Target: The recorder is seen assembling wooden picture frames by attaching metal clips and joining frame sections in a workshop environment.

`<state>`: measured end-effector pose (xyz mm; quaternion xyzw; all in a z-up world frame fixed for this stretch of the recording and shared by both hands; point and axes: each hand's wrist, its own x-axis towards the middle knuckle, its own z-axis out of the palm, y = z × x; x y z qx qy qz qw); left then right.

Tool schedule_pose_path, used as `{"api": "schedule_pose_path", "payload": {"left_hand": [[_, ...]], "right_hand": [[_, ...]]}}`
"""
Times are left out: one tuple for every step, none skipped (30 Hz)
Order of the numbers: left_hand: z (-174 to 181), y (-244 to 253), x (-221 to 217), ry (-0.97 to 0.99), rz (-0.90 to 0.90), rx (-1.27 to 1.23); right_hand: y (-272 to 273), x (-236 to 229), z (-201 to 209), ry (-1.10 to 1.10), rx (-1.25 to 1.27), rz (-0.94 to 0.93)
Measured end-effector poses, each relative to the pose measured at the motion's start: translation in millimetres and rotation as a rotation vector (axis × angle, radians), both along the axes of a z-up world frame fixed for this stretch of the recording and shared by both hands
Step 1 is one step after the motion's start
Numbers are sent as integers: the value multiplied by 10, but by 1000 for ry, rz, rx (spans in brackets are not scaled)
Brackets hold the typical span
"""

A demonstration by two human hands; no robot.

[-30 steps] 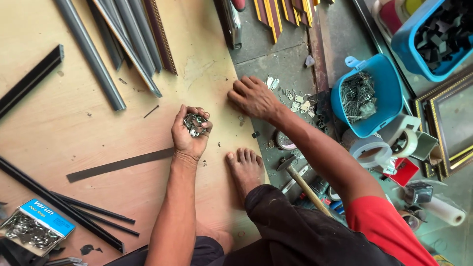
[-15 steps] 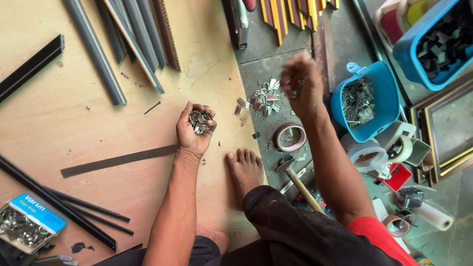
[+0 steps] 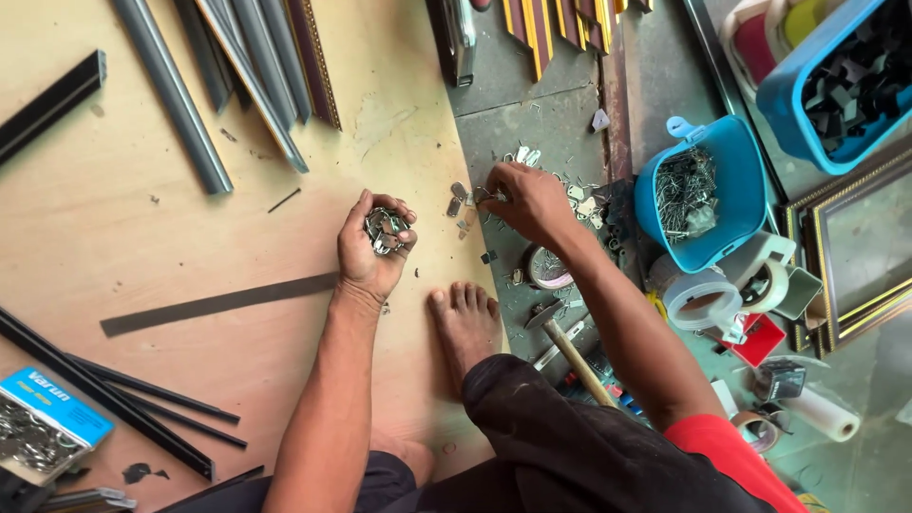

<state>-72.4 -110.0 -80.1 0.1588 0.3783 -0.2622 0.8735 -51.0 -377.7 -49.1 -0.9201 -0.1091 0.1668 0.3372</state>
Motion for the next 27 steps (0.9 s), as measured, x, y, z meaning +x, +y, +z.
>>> {"api": "schedule_pose_path", "payload": {"left_hand": [[16,-1,1,19,0,2],[39,24,8,38,-4,8],[48,34,0,39,0,13],[51,31,6,23,-9,24],[54,24,12,6,-18,35],[58,17,10,7,-17,32],[62,6,7,6,-27,44],[63,-12,15,3,-38,54],[72,-40,19,2,-38,50],[86,-56,13,17,-42,61],[99,-70,9,31,-47,71],[109,-89,15,29,-43,72],[119,-109,22,30,-54,68],[132,-123,14,34,-66,66],[141,-125,16,35,-64,69],[148,-131,23,43,-74,77],[155,-141,31,51,-84,86],[147,-140,28,51,-87,85],[139,-142,25,51,-86,88],[130,-150,19,52,-84,90],[118,-151,13,52,-87,87],[105,-155,11,48,-79,77],[90,-156,9,43,-71,67],[89,-155,0,45,-71,67],[88,-151,-9,55,-73,78],[87,-137,-10,65,-75,91],[78,-122,-11,65,-74,93]], "right_hand": [[-3,-6,-23,164,-38,-46],[16,-17,-50,327,-72,-93],[-39,-65,-51,329,-68,-88],[-107,-99,-50,382,121,-215],[-179,-133,-50,433,310,-340],[-233,-145,11,434,307,-340],[-290,-156,72,420,450,-359],[-353,-160,134,403,592,-377],[-381,-180,131,402,589,-377],[-397,-203,122,509,744,-462],[-412,-225,114,616,899,-548],[-392,-203,117,616,899,-544],[-373,-180,119,635,1118,-598],[-348,-174,121,652,1340,-652],[-337,-160,124,655,1341,-651],[-329,-148,129,667,1448,-676],[-325,-135,134,677,1556,-701],[-311,-110,159,675,1556,-704],[-299,-84,184,649,1548,-703],[-294,-62,213,624,1538,-703],[-354,-87,106,621,1536,-706],[-417,-104,0,618,1577,-728],[-478,-121,-107,614,1617,-749],[-492,-110,-108,615,1617,-750],[-504,-99,-110,559,1577,-748],[-504,-80,-117,503,1540,-743],[-475,-33,-32,505,1541,-742]]}}
